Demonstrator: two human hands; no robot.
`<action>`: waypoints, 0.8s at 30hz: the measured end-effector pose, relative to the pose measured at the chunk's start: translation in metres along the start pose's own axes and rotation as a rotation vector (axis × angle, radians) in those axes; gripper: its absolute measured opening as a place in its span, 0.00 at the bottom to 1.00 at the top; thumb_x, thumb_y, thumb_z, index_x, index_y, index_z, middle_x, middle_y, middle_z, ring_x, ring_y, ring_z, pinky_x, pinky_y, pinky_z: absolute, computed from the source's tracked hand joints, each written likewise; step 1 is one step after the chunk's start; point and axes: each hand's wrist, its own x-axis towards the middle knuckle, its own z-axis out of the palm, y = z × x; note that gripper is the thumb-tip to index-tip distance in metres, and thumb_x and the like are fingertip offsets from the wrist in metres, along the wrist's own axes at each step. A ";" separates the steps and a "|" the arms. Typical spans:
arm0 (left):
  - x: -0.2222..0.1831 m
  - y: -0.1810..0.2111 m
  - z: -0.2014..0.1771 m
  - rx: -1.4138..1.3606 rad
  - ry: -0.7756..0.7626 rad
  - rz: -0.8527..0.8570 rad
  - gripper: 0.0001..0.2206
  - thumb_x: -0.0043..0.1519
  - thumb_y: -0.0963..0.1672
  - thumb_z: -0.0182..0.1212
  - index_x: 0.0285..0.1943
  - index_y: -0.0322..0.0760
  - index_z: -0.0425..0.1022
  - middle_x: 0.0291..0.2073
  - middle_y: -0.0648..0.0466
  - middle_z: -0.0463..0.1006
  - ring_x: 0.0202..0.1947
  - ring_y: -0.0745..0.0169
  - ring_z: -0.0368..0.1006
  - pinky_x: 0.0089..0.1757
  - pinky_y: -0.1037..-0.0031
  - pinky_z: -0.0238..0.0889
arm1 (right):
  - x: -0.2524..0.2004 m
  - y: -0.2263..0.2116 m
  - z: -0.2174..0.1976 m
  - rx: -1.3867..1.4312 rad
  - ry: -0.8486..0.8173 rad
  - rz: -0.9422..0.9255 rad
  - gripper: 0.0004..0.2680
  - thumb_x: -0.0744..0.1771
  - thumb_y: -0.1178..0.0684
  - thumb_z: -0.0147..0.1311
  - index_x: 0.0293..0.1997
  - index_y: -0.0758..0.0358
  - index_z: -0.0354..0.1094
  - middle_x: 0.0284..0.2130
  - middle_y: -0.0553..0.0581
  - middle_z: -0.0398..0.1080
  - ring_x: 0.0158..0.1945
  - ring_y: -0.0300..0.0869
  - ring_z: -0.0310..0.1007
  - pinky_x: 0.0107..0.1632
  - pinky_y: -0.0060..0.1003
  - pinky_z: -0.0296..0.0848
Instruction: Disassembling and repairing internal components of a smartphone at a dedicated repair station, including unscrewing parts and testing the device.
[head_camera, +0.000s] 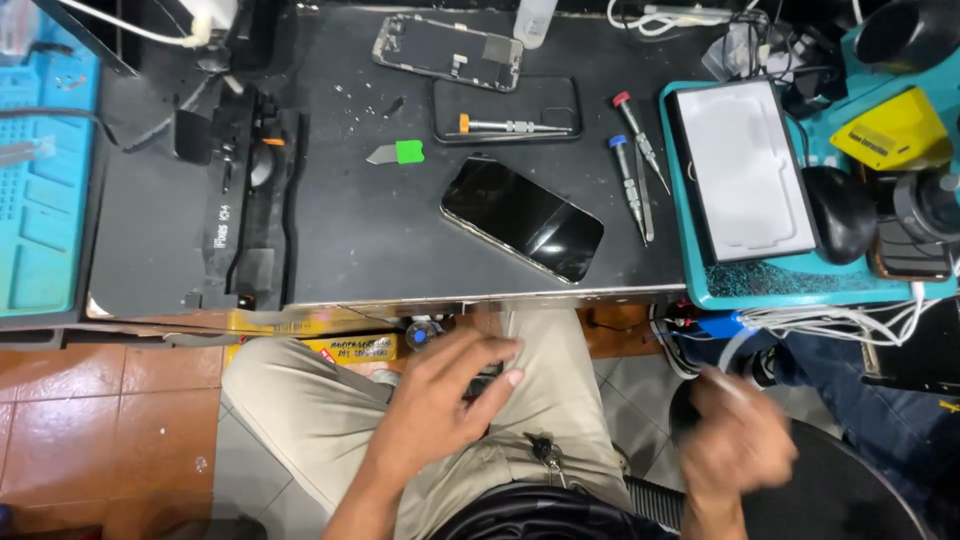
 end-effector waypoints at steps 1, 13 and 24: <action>0.008 0.002 -0.002 0.057 0.079 0.110 0.08 0.68 0.44 0.58 0.48 0.32 0.76 0.35 0.48 0.80 0.33 0.57 0.75 0.36 0.69 0.70 | 0.014 -0.014 0.011 0.030 -0.170 0.047 0.12 0.73 0.64 0.44 0.38 0.79 0.76 0.24 0.66 0.71 0.25 0.48 0.67 0.32 0.40 0.63; 0.082 -0.007 -0.044 0.365 0.129 -0.091 0.24 0.67 0.50 0.61 0.65 0.30 0.67 0.58 0.45 0.70 0.55 0.44 0.64 0.55 0.59 0.61 | 0.101 -0.055 0.074 0.055 -0.564 0.045 0.03 0.71 0.61 0.55 0.45 0.67 0.74 0.39 0.59 0.71 0.39 0.47 0.70 0.40 0.38 0.68; 0.089 -0.016 -0.041 0.419 0.083 -0.196 0.29 0.62 0.52 0.67 0.68 0.34 0.65 0.59 0.47 0.72 0.56 0.45 0.62 0.51 0.58 0.63 | 0.100 -0.049 0.091 -0.036 -0.560 -0.126 0.04 0.72 0.57 0.54 0.43 0.64 0.72 0.36 0.58 0.67 0.37 0.53 0.64 0.43 0.46 0.66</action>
